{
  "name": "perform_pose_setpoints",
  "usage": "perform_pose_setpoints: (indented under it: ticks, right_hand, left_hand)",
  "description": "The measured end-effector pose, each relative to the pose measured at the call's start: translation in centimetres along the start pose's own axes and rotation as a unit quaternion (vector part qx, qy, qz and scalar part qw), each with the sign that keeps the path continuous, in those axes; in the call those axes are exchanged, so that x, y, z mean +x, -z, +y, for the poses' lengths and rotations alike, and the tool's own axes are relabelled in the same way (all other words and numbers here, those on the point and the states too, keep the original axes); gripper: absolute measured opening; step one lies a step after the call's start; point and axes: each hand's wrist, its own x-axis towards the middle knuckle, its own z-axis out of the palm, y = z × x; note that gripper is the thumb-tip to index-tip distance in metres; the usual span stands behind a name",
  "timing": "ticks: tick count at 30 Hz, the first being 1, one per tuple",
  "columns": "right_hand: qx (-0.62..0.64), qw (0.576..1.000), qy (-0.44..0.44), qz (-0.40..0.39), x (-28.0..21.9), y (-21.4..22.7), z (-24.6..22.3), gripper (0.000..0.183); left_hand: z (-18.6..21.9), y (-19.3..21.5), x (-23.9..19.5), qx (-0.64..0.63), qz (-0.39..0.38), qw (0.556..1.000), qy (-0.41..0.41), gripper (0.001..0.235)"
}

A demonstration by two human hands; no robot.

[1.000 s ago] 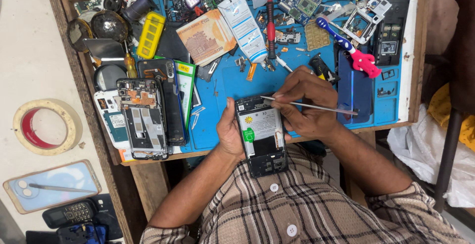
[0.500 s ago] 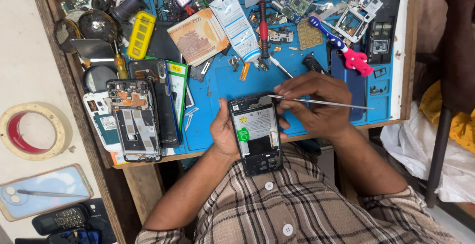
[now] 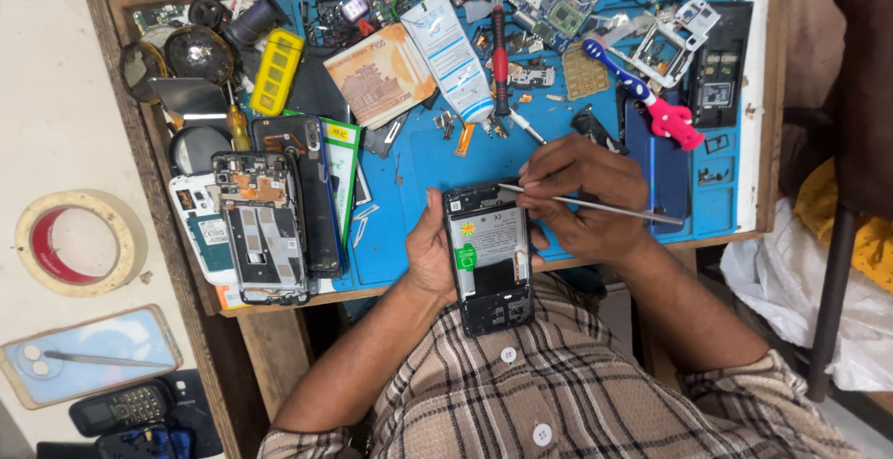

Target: The person uses a yellow-handled screwdriver to tighten screws on the back of a disassembled smartphone, then switches to a metal spudger to pry and adjust internal components near the battery and camera area. The work continues with repeated prying and repositioning of small parts inside the phone chassis.

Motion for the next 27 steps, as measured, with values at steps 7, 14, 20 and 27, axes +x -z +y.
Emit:
perform_pose_setpoints:
  ticks: [7,14,20,27]
  right_hand:
    - [-0.015,1.0,0.003,-0.011,0.5,-0.9,-0.2,0.018]
    - [-0.046,0.999,-0.006,-0.02,1.0,-1.9,-0.9,0.018]
    - [-0.04,0.999,-0.007,-0.026,1.6,-2.3,-0.9,0.016]
    - [0.006,0.999,-0.038,-0.037,0.9,-2.6,-0.4,0.015]
  left_hand:
    - [-0.3,0.8,-0.4,-0.007,0.029,1.0,0.002,0.101]
    - [-0.3,1.0,-0.7,-0.036,0.1,0.994,0.004,0.092]
    - [-0.1,0.9,-0.6,-0.036,0.062,0.997,-0.005,0.095]
    - [-0.3,1.3,-1.0,-0.025,0.073,0.997,0.016,0.092]
